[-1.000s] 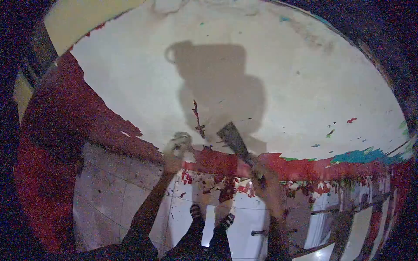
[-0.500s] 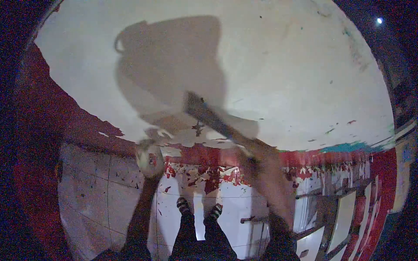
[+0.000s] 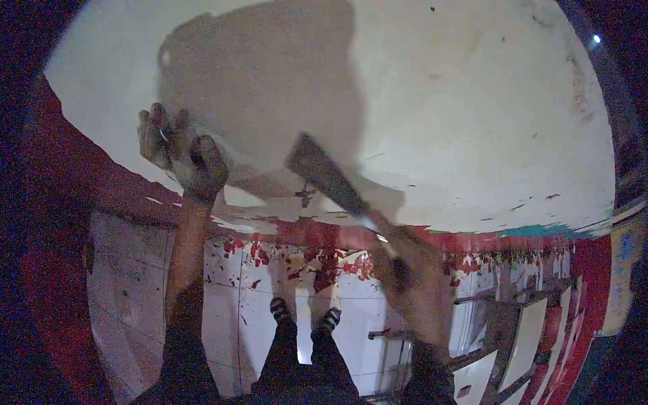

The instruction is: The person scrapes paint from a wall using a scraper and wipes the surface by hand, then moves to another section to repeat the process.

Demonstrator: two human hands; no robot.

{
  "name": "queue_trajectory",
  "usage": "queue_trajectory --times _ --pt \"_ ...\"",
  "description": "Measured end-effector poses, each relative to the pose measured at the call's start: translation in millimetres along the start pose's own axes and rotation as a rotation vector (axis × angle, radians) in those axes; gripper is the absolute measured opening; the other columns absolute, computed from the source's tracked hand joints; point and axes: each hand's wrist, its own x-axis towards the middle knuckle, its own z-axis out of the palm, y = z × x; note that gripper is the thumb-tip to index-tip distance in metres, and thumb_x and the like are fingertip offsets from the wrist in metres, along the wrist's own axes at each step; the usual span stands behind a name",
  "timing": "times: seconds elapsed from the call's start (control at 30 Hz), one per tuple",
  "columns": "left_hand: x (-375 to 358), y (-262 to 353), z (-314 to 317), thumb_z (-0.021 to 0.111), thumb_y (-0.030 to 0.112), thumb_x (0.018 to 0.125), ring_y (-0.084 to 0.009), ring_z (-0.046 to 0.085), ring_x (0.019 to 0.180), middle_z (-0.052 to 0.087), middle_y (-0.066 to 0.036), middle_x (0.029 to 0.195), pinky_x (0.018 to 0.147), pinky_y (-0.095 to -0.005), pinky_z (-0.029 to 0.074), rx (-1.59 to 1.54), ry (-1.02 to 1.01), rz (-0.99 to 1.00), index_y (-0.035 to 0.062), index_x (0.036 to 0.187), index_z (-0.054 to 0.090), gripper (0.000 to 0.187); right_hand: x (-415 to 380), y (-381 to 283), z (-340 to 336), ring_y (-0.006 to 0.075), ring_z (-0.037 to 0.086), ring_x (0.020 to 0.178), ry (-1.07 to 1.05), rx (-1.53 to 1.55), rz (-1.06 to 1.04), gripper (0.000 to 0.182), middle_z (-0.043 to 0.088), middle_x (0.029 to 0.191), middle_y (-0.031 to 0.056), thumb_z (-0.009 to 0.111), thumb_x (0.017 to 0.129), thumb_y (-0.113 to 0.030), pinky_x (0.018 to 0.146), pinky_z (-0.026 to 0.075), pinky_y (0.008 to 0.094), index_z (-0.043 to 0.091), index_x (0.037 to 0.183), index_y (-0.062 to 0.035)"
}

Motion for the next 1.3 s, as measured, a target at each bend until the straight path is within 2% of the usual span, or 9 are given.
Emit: queue_trajectory --times 0.1,0.3,0.47,0.63,0.7,0.9,1.1,1.2,1.3 --pt "3 0 -3 0.041 0.032 0.084 -0.0364 0.031 0.116 0.039 -0.015 0.123 0.096 -0.0490 0.019 0.018 -0.014 0.030 0.0143 0.106 0.055 0.032 -2 33 3 0.0094 0.056 0.065 0.152 -0.109 -0.321 0.037 0.061 0.098 0.0120 0.059 0.078 -0.009 0.056 0.044 0.0225 0.051 0.114 -0.0034" --pt "1 0 -1 0.041 0.032 0.083 -0.0368 0.031 0.116 0.040 -0.017 0.123 0.096 -0.0478 0.019 0.034 0.003 0.028 0.0117 0.105 0.056 0.033 -5 35 11 0.0119 0.056 0.062 0.180 0.056 -0.194 0.039 0.063 0.091 0.0110 0.061 0.076 -0.009 0.057 0.044 0.0236 0.052 0.114 -0.0017" --pt "1 1 -4 0.042 0.032 0.083 -0.0366 0.031 0.117 0.041 -0.018 0.122 0.097 -0.0469 0.019 0.059 -0.034 0.071 0.0114 0.105 0.056 0.033 7 12 12 0.0177 0.058 0.087 0.060 -0.006 -0.211 0.041 0.057 0.104 0.0184 0.061 0.074 -0.003 0.074 0.045 0.0288 0.051 0.113 0.0003" --pt "-3 0 -3 0.042 0.032 0.082 -0.0362 0.029 0.117 0.041 -0.018 0.122 0.097 -0.0463 0.018 0.028 -0.030 0.042 0.0123 0.107 0.055 0.034 -4 22 4 0.0168 0.058 0.070 0.111 0.060 0.072 0.042 0.062 0.094 0.0153 0.062 0.075 -0.011 0.063 0.045 0.0287 0.050 0.115 -0.0007" --pt "3 -2 0 0.043 0.031 0.082 -0.0360 0.029 0.118 0.040 -0.018 0.122 0.097 -0.0462 0.018 -0.003 0.004 0.068 0.0128 0.108 0.055 0.034 2 28 15 0.0164 0.057 0.067 0.081 -0.186 -0.271 0.041 0.062 0.090 0.0144 0.060 0.077 -0.014 0.061 0.044 0.0285 0.050 0.115 -0.0015" --pt "9 4 -18 0.043 0.024 0.084 -0.0421 0.027 0.117 0.023 -0.025 0.123 0.095 -0.0518 0.028 0.167 -0.244 0.139 -0.0021 0.114 0.043 0.040 -7 39 15 0.0162 0.059 0.074 0.173 -0.095 -0.286 0.037 0.062 0.088 0.0141 0.060 0.077 -0.010 0.067 0.046 0.0276 0.053 0.113 -0.0052" --pt "13 7 -17 0.042 0.024 0.084 -0.0426 0.024 0.118 0.026 -0.025 0.123 0.095 -0.0518 0.028 0.183 -0.224 0.160 -0.0017 0.114 0.044 0.039 -4 30 19 0.0179 0.059 0.080 0.071 -0.131 -0.143 0.037 0.063 0.089 0.0111 0.058 0.077 -0.004 0.073 0.046 0.0302 0.052 0.113 -0.0038" --pt "4 -1 1 0.042 0.034 0.081 -0.0371 0.029 0.117 0.038 -0.017 0.124 0.096 -0.0471 0.020 0.010 0.010 0.059 0.0130 0.110 0.053 0.038 -8 46 11 0.0181 0.059 0.084 0.048 0.018 -0.052 0.035 0.062 0.093 0.0130 0.057 0.078 -0.007 0.076 0.044 0.0307 0.052 0.113 -0.0030" --pt "3 -5 -7 0.043 0.033 0.080 -0.0368 0.028 0.117 0.037 -0.017 0.125 0.096 -0.0473 0.020 0.103 -0.073 0.095 0.0130 0.110 0.054 0.037 -11 43 12 0.0191 0.060 0.082 0.113 0.049 -0.072 0.036 0.061 0.097 0.0132 0.059 0.078 -0.011 0.077 0.044 0.0316 0.052 0.112 -0.0033"
